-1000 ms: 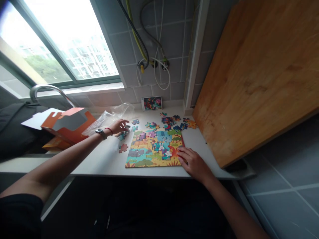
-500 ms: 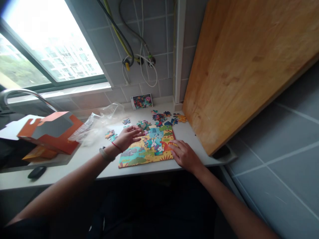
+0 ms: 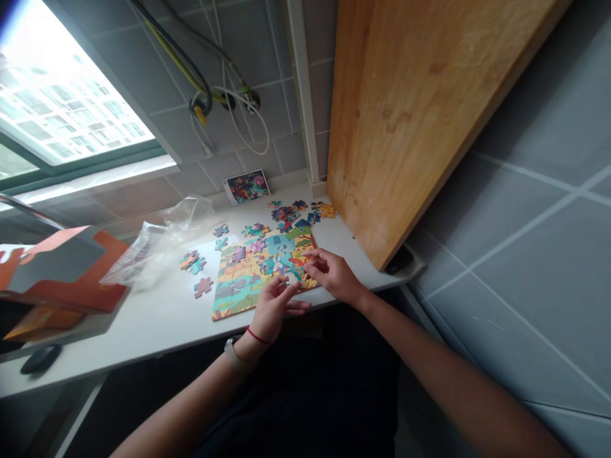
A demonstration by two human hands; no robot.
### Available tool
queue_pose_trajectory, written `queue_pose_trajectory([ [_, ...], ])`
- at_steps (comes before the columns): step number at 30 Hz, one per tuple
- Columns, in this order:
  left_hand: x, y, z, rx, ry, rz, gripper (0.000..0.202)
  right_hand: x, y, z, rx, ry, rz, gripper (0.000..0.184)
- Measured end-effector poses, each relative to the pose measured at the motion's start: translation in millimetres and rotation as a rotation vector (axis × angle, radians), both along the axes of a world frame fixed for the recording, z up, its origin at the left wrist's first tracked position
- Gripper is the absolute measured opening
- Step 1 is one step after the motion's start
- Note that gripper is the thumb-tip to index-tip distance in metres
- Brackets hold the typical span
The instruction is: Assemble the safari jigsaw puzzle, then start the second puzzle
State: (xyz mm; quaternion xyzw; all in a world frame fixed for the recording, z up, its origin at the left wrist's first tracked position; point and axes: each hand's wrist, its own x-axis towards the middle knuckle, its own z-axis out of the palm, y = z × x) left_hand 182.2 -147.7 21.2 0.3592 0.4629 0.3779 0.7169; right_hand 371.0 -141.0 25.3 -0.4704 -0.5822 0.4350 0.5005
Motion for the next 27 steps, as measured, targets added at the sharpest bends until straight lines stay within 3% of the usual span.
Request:
queue_pose_trajectory([
  [6,2,-5,-1.7,-0.020,-0.003,-0.061,0.071,6,4,4.3,-0.057,-0.022,0.077,0.040],
  [9,-3,-14,-0.1,-0.013,-0.021,-0.079,0.086,9,13,1.2,-0.032,-0.067,-0.029,0.035],
  [12,-18,-24,-0.4,0.077,0.014,-0.113,0.070,11,24,-8.3,-0.003,-0.184,-0.110,0.030],
  [16,-43,-23,-0.4,0.405,0.226,-0.140,0.031,10,35,-21.2,0.017,-0.357,-0.104,0.023],
  [19,-58,-2,-1.1,0.755,0.471,-0.200,0.012,7,37,-25.6,0.040,-0.411,-0.111,0.020],
  [23,-66,35,-13.0,1.153,0.799,-0.269,0.018,1,35,-28.3,0.137,-0.509,-0.157,0.015],
  [27,-68,48,-22.0,1.354,0.975,-0.349,0.024,-2,31,-31.1,0.182,-0.620,-0.178,0.011],
])
